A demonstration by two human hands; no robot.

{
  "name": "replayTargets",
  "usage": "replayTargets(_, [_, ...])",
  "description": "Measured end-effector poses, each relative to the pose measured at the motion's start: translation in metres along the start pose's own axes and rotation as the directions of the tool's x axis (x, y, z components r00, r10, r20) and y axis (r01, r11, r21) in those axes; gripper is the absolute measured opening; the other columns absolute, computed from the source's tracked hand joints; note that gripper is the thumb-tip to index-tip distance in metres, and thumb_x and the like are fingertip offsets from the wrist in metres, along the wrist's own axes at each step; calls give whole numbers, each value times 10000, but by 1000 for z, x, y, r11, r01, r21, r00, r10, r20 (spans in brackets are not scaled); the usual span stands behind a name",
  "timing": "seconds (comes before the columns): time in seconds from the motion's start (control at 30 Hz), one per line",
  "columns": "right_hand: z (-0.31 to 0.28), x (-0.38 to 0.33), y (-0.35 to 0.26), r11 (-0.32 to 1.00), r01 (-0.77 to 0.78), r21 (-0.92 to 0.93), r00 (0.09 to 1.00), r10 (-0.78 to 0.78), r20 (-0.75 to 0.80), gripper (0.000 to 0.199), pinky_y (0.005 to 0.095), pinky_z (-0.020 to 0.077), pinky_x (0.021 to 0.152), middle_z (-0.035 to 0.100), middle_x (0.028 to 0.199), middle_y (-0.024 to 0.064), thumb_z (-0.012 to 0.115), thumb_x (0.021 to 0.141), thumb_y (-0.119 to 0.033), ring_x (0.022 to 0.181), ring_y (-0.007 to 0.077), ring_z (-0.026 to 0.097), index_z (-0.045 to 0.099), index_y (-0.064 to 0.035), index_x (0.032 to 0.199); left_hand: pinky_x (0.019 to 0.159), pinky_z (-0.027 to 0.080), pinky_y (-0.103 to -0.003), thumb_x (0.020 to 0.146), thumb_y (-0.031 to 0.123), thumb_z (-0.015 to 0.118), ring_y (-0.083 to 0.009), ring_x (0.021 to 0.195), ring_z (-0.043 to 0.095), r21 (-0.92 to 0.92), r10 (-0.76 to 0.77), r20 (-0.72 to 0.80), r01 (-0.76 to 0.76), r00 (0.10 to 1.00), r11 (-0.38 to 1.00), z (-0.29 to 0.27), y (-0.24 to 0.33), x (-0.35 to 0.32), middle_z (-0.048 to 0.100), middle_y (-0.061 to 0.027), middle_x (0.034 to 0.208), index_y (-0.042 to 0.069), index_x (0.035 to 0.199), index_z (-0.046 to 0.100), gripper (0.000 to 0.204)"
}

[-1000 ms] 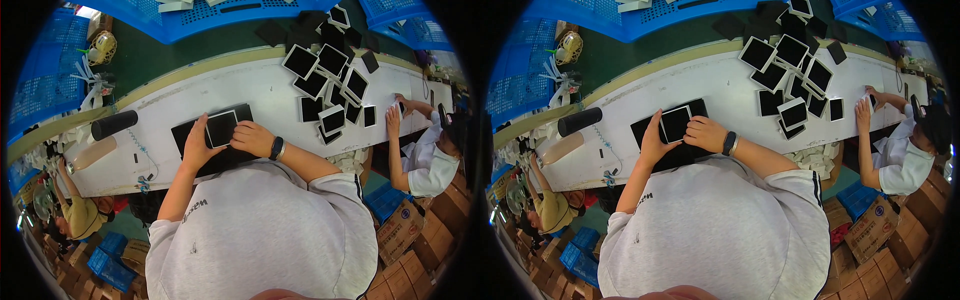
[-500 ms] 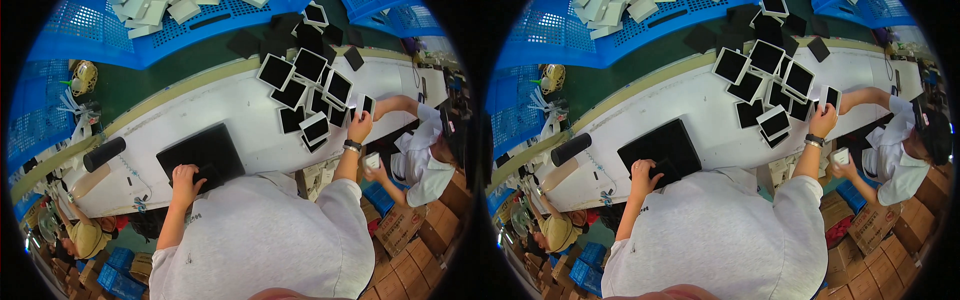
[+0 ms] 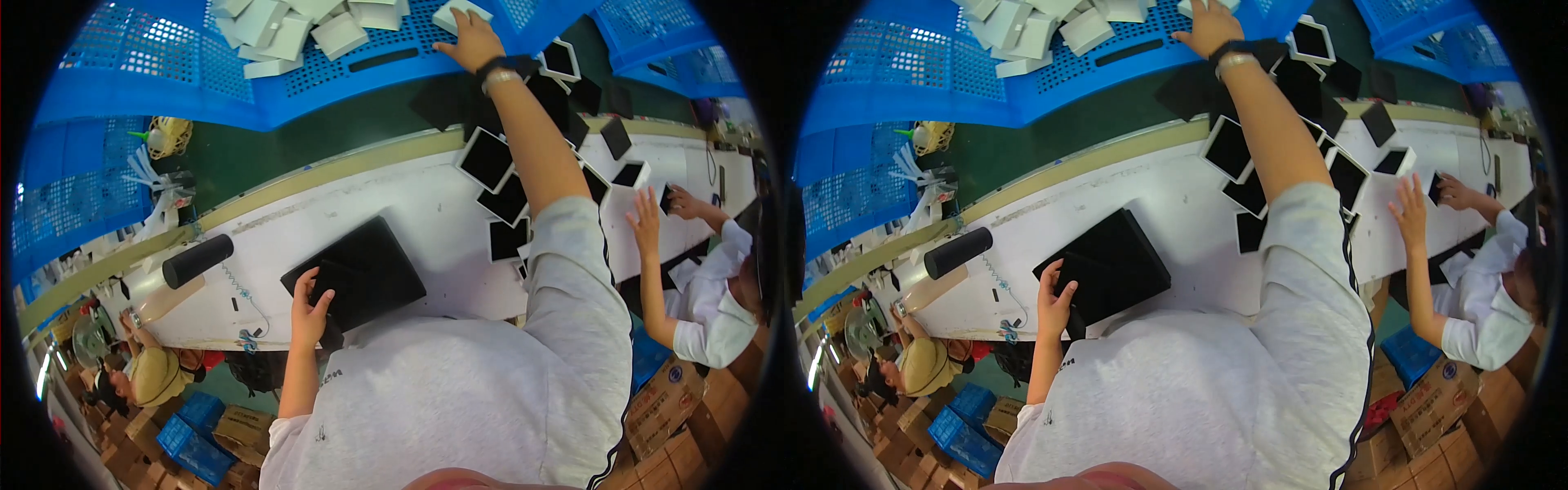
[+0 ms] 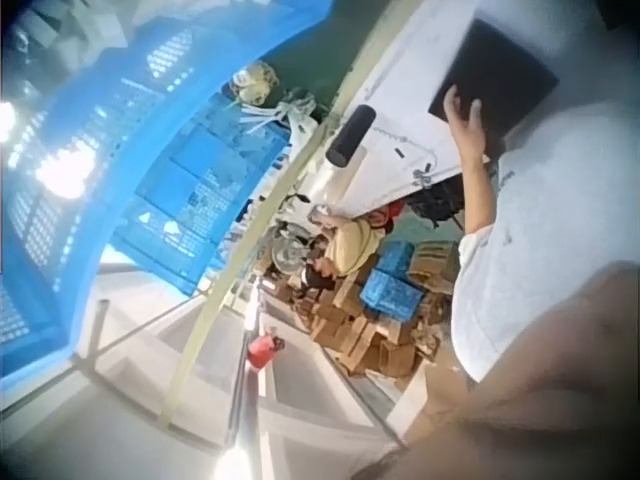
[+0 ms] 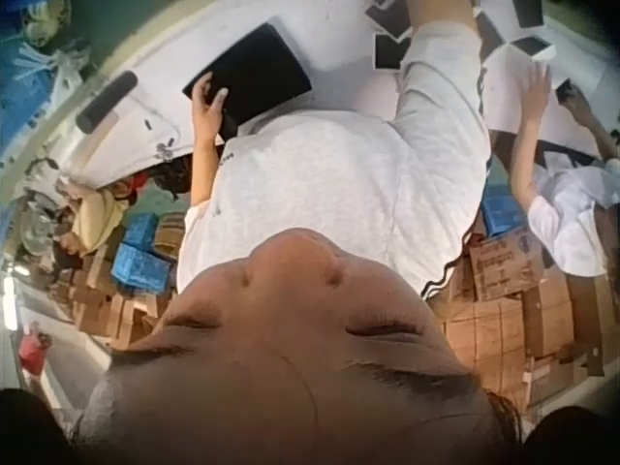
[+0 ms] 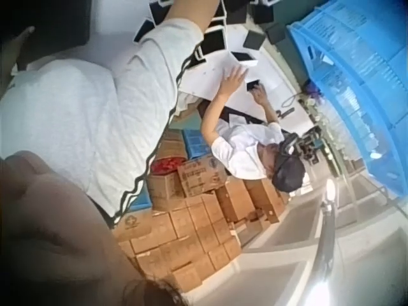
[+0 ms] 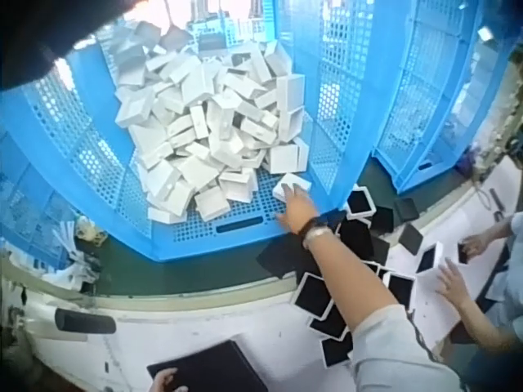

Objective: Assembling and packaging small display boxes at a workbench in a factory setting.

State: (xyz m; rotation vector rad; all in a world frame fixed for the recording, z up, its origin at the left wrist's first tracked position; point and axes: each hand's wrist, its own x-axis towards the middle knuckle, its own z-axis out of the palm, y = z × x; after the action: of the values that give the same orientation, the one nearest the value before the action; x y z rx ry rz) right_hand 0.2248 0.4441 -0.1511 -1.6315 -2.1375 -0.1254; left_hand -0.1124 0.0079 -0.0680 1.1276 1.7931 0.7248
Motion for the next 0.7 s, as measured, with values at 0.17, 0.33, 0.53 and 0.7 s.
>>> replayTargets(0.17, [72, 24, 70, 911, -356, -208, 888, 399, 229, 1053, 526, 364, 1050, 284, 1492, 209, 816, 619, -549, 1322, 419, 365, 296, -215, 1471, 607, 447, -188, 847, 6, 637, -88, 885, 540, -277, -271, 54, 275, 961, 921, 0, 25, 3, 592, -48, 1040, 72, 1329, 431, 528])
replayTargets(0.33, [32, 19, 11, 948, -162, -275, 916, 248, 314, 610, 545, 396, 996, 450, 1357, 202, 723, 800, -332, 1197, 428, 509, 479, -188, 1340, 527, 448, -184, 893, 64, 551, -76, 823, 558, -511, -319, -54, 248, 946, 823, -16, 14, -11, 548, -49, 1221, 60, 1344, 409, 473])
replayTargets(0.53, [41, 24, 20, 978, -209, -13, 850, 188, 491, 611, 544, 270, 1091, 412, 1435, 167, 787, 728, -390, 1276, 399, 435, 528, -173, 1238, 524, 444, -181, 874, 21, 555, -60, 694, 548, -601, -329, 39, 285, 944, 746, -21, 14, -9, 592, -47, 1168, 31, 1337, 429, 480])
replayTargets(0.7, [42, 23, 15, 999, -3, -38, 974, 11, 227, 882, 508, 314, 1072, 372, 1459, 143, 855, 598, -428, 1315, 362, 374, 438, -217, 1345, 514, 435, -188, 867, 16, 573, -58, 626, 525, -630, -319, -61, 211, 946, 748, -21, 20, -32, 606, -44, 1140, 11, 1324, 444, 475])
